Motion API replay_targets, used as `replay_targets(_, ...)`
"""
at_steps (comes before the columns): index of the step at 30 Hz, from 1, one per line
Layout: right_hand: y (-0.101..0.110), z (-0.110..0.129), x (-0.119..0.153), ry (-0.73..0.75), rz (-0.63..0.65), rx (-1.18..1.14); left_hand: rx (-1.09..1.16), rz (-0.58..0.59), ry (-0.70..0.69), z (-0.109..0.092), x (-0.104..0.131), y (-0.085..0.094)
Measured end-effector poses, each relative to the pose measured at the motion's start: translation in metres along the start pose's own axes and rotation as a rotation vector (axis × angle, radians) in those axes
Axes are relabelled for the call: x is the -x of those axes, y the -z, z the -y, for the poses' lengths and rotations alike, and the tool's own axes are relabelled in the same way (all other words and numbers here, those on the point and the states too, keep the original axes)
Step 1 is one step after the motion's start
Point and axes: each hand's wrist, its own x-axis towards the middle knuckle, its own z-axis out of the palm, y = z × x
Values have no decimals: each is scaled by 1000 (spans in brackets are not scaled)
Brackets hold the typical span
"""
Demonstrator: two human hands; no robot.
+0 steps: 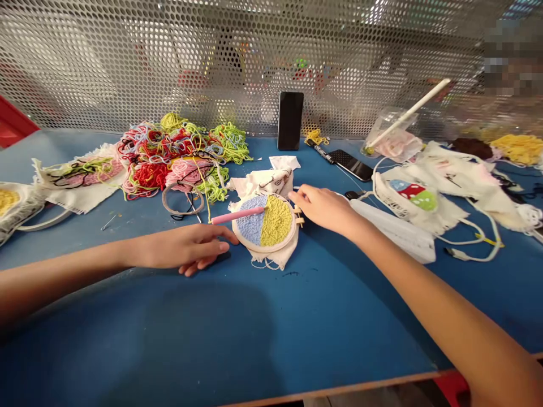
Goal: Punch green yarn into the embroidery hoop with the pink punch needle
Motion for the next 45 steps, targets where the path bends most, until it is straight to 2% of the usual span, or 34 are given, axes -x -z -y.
replay_targets(2,-5,0,5,7,61,-8,55,-19,1,7,-10,-4)
replay_targets(5,-6,5,12,51,97,-91,64,-126,-19,15,-19,-2)
replay_targets(9,-10,12,14,62,47,-221,87,-308,-121,18,-24,2)
replay_targets(11,-15,13,14,63,10,-301,89,-326,-185,16,-26,3)
replay_targets(15,-27,14,15,49,-35,-502,130,-287,-364,3,-33,0)
replay_targets(22,-35,21,16,15,-160,-782,215,-482,-616,-16,-62,-3)
replay_targets(25,-35,20,16,1,-192,-757,181,-485,-642,-15,-73,2)
replay_targets(29,-37,17,13,3,-202,-698,140,-412,-569,-8,-81,11)
replay_targets(31,-37,18,13,17,-213,-676,113,-420,-556,-6,-82,14)
replay_targets(36,-34,25,16,35,-276,-634,-23,-523,-578,-3,-85,14)
replay_targets(40,-35,29,19,19,-271,-709,-136,-635,-676,1,-90,10)
replay_targets(45,-41,30,21,19,-296,-733,-133,-777,-804,7,-90,6)
